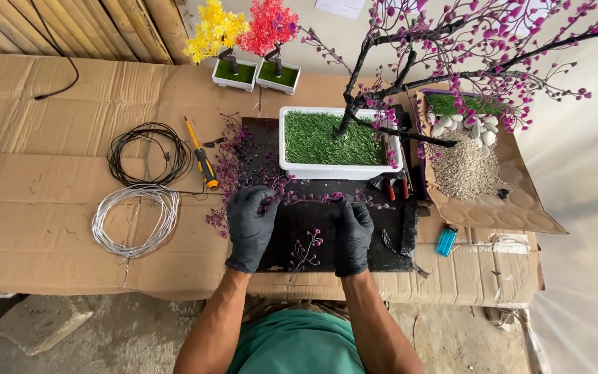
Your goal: The person assembles a decorative bonsai tree by attaching purple artificial branches to a black trunk in a white rectangular pot. They repeatedly pick up branch pieces, position them on the tree, and secure them using wire and pliers. The workspace includes other finished bonsai trees and crafting materials.
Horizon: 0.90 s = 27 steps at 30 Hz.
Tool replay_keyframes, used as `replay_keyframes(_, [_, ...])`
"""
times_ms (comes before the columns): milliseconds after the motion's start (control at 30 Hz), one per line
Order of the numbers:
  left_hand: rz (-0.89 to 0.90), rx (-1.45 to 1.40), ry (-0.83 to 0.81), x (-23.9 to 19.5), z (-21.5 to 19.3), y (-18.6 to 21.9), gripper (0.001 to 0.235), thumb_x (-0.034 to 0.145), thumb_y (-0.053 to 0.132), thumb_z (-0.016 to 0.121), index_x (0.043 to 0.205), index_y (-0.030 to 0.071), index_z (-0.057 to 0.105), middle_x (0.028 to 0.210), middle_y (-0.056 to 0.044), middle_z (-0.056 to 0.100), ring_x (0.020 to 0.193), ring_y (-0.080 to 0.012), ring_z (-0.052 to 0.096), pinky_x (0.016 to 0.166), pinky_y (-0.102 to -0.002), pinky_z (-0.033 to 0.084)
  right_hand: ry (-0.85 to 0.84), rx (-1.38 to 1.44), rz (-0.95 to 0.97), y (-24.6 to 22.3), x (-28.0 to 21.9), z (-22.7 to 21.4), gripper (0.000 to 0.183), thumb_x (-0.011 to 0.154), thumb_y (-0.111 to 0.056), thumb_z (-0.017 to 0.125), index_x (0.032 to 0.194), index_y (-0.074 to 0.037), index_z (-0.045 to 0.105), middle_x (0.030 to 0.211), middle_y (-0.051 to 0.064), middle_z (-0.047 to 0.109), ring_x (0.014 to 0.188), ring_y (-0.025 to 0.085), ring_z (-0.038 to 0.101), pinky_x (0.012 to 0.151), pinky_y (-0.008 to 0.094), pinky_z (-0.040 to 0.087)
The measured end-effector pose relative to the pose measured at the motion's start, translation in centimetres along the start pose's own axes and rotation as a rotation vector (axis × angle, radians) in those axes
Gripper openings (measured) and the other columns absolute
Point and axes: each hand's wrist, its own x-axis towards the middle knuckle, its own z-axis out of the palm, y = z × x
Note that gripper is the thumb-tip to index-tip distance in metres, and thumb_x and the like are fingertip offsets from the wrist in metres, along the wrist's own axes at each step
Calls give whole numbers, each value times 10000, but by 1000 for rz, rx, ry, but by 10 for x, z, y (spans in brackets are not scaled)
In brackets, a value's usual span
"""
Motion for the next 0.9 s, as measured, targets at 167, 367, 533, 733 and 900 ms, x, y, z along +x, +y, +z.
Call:
replay_keyframes(167, [-55, 27, -76, -13, 2, 2, 194, 858, 251, 860, 1028, 284, 772, 932, 62, 713, 882, -190, 685, 868, -384, 535, 25, -49, -161, -13, -14, 7, 16, 944, -86, 703, 940, -76, 715, 633, 186, 686, 514, 185, 631, 528, 248, 468])
replay_keyframes(367, [-76, 75, -136, -27, -4, 3, 209, 855, 255, 859, 1046, 290, 781, 912, 48, 719, 897, -201, 684, 897, -393, 525, 81, 172, -139, -12, -10, 1, 76, 855, 23, 766, 881, -21, 710, 680, 156, 669, 538, 234, 651, 495, 265, 510])
replay_keyframes(533, [-145, -50, -164, -25, -6, 25, 163, 886, 254, 837, 1042, 269, 789, 936, 33, 736, 933, -227, 692, 900, -394, 540, 41, -44, -172, -14, -32, 27, 74, 883, -8, 763, 830, -46, 728, 686, 125, 683, 592, 201, 644, 558, 295, 525])
replay_keyframes(733, [153, 138, -223, -31, 1, 31, 255, 763, 197, 866, 966, 314, 765, 955, 84, 708, 973, -163, 667, 903, -354, 540, -57, -134, -134, 7, -17, 7, 112, 828, -43, 846, 776, -69, 750, 656, 58, 676, 576, 99, 571, 531, 250, 500])
replay_keyframes(900, [128, 253, -199, -30, -9, 15, 199, 803, 146, 843, 966, 232, 765, 905, -5, 705, 879, -238, 690, 849, -395, 580, -1, 97, -60, -10, 3, -18, 113, 879, -30, 767, 821, -73, 679, 659, 87, 632, 514, 166, 635, 440, 219, 478])
